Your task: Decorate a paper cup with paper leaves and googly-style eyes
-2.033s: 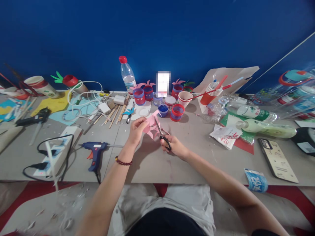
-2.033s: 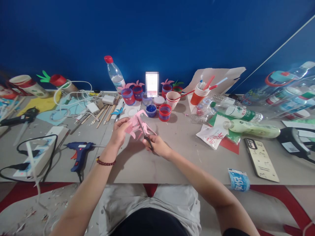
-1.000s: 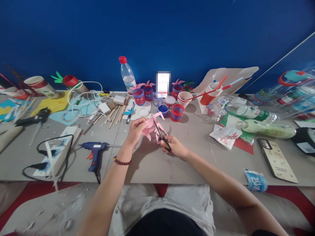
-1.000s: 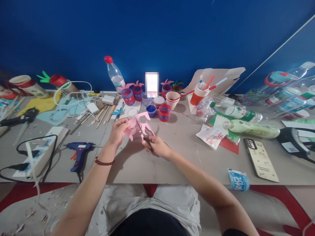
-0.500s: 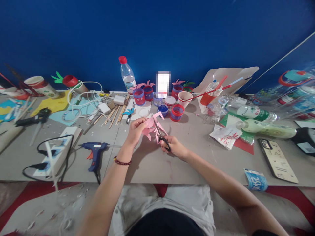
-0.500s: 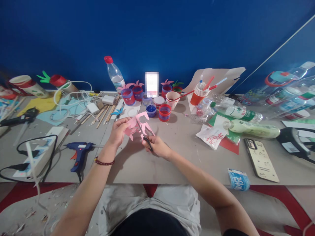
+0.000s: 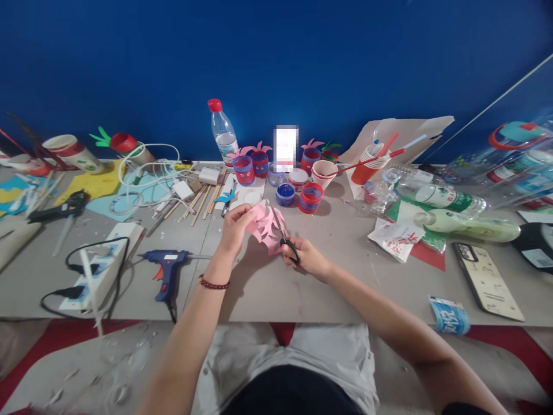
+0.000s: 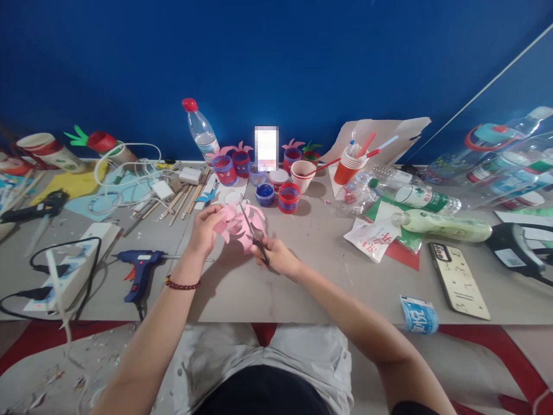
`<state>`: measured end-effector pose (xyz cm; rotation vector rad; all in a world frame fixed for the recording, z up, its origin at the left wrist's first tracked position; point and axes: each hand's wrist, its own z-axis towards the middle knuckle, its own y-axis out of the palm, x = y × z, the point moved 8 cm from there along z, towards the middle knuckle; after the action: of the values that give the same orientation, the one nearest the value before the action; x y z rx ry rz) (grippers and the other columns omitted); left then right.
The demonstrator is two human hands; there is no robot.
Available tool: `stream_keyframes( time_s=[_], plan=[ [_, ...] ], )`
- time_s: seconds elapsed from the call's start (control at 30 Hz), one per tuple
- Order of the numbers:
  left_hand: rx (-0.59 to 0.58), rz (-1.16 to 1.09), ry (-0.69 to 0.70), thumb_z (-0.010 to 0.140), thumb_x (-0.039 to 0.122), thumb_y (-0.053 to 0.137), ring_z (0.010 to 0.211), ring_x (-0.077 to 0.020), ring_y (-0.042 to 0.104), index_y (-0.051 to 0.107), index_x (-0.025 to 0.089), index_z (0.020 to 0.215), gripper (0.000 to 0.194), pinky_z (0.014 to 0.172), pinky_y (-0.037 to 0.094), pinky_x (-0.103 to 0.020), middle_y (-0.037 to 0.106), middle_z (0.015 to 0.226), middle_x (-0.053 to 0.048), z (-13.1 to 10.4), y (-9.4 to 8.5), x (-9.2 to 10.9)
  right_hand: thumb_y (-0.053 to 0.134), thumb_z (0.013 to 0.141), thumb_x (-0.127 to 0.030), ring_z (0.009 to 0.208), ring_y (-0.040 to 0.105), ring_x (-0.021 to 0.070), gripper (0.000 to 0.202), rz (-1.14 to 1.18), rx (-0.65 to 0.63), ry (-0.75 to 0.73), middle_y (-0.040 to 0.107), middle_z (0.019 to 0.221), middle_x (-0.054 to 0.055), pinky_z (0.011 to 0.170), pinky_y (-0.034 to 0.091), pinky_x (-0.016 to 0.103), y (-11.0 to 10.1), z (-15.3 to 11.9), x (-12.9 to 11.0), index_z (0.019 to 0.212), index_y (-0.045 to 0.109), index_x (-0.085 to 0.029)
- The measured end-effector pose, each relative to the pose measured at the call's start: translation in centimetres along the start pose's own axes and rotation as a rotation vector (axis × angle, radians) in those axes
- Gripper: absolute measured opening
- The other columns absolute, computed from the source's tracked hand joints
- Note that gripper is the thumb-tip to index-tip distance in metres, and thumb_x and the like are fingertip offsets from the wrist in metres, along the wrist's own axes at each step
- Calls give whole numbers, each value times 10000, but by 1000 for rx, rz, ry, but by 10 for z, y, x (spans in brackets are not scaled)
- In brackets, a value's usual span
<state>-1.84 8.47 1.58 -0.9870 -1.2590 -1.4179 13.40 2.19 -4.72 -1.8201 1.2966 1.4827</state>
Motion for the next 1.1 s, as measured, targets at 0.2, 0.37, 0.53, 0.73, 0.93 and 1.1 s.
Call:
stream_keyframes(
  time_s=[0.2, 0.37, 0.53, 0.73, 0.93, 1.1],
  plan=[
    [35, 35, -19, 691, 324, 715, 599, -102, 497, 563, 175, 617, 226, 595, 420, -230, 534, 614, 28, 1, -1, -2, 592, 781, -603, 337, 302, 38, 432, -12, -2, -15, 498, 498, -81, 315, 198, 173, -1, 1, -1, 740, 441, -200],
    [181, 148, -23, 651, 343, 753, 621, -98, 535, 619, 167, 704, 227, 591, 415, -213, 590, 672, 18, 3, -12, -6, 601, 779, -606, 366, 342, 40, 446, -16, 13, -56, 547, 519, -54, 355, 220, 177, -4, 2, -2, 723, 450, -191],
    [273, 235, -16, 619, 354, 777, 664, -113, 561, 685, 158, 819, 295, 623, 433, -222, 639, 730, -3, 3, -21, -7, 662, 743, -566, 393, 377, 50, 421, 36, 49, -84, 569, 537, -45, 384, 236, 186, -5, 1, -7, 776, 488, -184],
    [191, 253, 3, 676, 320, 733, 658, -115, 573, 711, 154, 781, 197, 610, 447, -226, 662, 723, -15, 1, -14, -6, 753, 673, -481, 432, 377, 56, 404, 85, 124, -168, 563, 556, -37, 414, 251, 197, -12, -2, -21, 744, 487, -185],
    [-2, 300, 1, 722, 319, 698, 574, -100, 518, 650, 160, 647, 181, 552, 410, -225, 584, 612, 4, -3, 4, 2, 808, 612, -413, 475, 401, 61, 425, 139, 372, -270, 536, 628, -51, 431, 272, 200, -36, 0, -20, 779, 484, -195],
    [-197, 383, -84, 737, 309, 650, 505, -93, 460, 638, 154, 666, 170, 499, 368, -222, 535, 546, 21, -11, 21, 1, 813, 626, -369, 552, 455, 64, 417, 186, 403, -366, 583, 800, -18, 497, 356, 211, -40, 0, -26, 812, 484, -193]
  ],
)
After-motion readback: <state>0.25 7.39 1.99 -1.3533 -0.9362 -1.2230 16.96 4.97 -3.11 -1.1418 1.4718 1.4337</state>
